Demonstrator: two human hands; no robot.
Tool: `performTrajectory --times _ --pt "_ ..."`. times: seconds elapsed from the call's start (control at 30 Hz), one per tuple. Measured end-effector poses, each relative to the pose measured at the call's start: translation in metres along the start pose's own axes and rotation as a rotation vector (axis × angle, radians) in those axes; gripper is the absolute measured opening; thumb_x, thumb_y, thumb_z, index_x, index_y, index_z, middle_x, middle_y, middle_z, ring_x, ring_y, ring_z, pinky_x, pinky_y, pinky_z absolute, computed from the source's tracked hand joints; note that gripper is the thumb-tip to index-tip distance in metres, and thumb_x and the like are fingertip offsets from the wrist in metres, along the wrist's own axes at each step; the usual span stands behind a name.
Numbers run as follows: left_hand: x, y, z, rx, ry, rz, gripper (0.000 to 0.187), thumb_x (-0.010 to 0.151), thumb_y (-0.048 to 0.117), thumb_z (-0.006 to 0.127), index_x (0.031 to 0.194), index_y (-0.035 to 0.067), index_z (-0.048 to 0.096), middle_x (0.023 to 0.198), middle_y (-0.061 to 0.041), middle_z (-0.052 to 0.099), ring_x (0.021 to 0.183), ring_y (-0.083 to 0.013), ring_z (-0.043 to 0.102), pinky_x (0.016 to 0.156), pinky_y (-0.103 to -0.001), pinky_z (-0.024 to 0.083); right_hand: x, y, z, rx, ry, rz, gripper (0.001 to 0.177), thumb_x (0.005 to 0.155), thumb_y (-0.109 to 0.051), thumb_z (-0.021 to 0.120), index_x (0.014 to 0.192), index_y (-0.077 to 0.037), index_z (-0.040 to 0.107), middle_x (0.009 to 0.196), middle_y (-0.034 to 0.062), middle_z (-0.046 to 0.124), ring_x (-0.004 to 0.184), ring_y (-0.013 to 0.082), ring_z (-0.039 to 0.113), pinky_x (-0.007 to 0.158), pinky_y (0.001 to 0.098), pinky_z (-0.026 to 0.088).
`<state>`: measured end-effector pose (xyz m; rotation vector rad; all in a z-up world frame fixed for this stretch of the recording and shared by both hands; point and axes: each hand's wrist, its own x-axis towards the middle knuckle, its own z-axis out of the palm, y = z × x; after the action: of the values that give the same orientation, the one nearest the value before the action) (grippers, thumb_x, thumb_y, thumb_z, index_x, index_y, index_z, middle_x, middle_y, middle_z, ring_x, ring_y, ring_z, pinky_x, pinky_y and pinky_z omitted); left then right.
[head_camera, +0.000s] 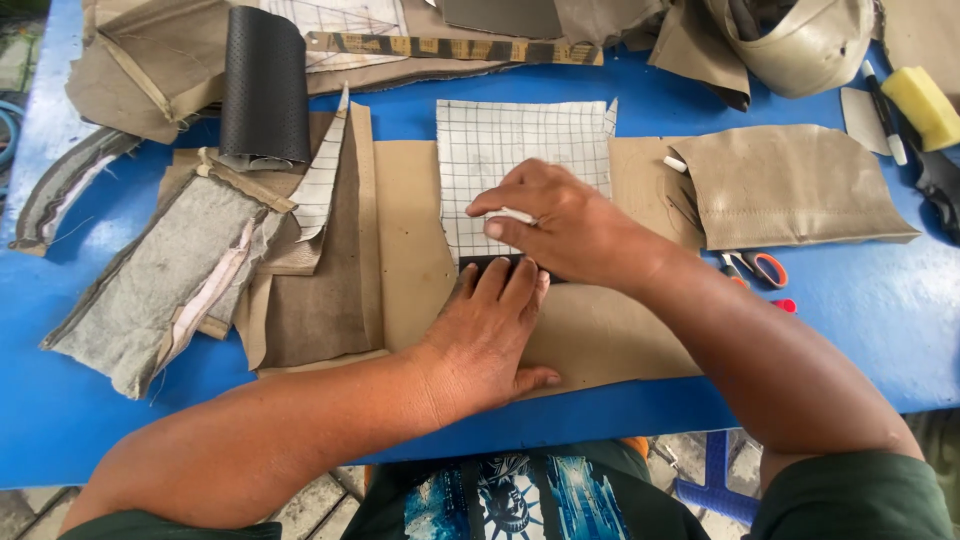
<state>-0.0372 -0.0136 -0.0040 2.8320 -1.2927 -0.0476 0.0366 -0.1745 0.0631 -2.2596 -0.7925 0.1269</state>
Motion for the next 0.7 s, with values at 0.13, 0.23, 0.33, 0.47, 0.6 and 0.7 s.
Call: performTrajectory --times 0.13,0.23,0.33,0.47,0.6,0.7 --pt "-0.001 0.0 -0.004 -0.017 -0.007 0.007 0.108 0.085 0.078 0.06 0.149 -0.008 0.043 0.14 -0.025 0.044 0.13 -0.0445 0.045 0.103 -0.064 0.046 0.018 0.027 0.036 -0.02 0.09 -0.021 0.03 0.106 -0.038 0.058 0.126 -0.02 0.07 0.095 0.013 0.064 0.086 0.0342 0.07 0.073 0.0425 0.058" --pt "-0.001 0.001 0.003 -0.014 0.006 0.014 0.104 0.086 0.074 0.063 0.147 -0.008 0.044 0.143 -0.026 0.042 0.131 -0.0453 0.045 0.105 -0.064 0.044 0.028 0.026 0.057 0.517 0.136 0.084 0.015 0.106 -0.021 0.059 0.113 -0.011 0.068 0.077 0.0101 0.068 0.073 0.0162 0.068 0.065 0.0274 0.062" --pt "0.0 -0.001 0.007 0.011 0.044 0.03 0.099 0.084 0.072 0.064 0.143 -0.006 0.049 0.136 -0.024 0.047 0.126 -0.0451 0.047 0.103 -0.064 0.043 0.035 0.02 0.06 0.508 0.099 0.018 0.015 0.103 -0.023 0.064 0.107 -0.01 0.069 0.081 0.01 0.069 0.076 0.0199 0.068 0.07 0.0312 0.06" --pt "-0.003 0.0 -0.003 -0.023 0.043 0.024 0.095 0.084 0.071 0.064 0.14 -0.005 0.052 0.133 -0.021 0.049 0.124 -0.043 0.048 0.104 -0.063 0.041 0.029 0.019 0.052 0.364 0.045 -0.047 0.014 0.101 -0.025 0.069 0.103 -0.011 0.069 0.088 0.0105 0.065 0.088 0.0227 0.066 0.082 0.0398 0.055" --pt "-0.002 -0.002 0.003 0.033 0.074 0.047 0.099 0.084 0.074 0.062 0.141 -0.006 0.05 0.135 -0.024 0.048 0.126 -0.0453 0.048 0.101 -0.061 0.045 0.015 0.025 0.043 0.39 0.031 0.089 0.015 0.098 -0.025 0.072 0.104 -0.012 0.069 0.093 0.0099 0.068 0.092 0.0196 0.068 0.084 0.0388 0.057" --pt "-0.005 0.001 0.004 0.081 0.089 0.037 0.103 0.085 0.078 0.058 0.143 -0.007 0.049 0.135 -0.024 0.048 0.127 -0.0436 0.049 0.099 -0.059 0.048 0.0 0.022 0.015 0.426 0.06 0.375 0.01 0.101 -0.019 0.066 0.103 -0.01 0.07 0.092 0.0127 0.075 0.085 0.0186 0.069 0.076 0.0295 0.062"
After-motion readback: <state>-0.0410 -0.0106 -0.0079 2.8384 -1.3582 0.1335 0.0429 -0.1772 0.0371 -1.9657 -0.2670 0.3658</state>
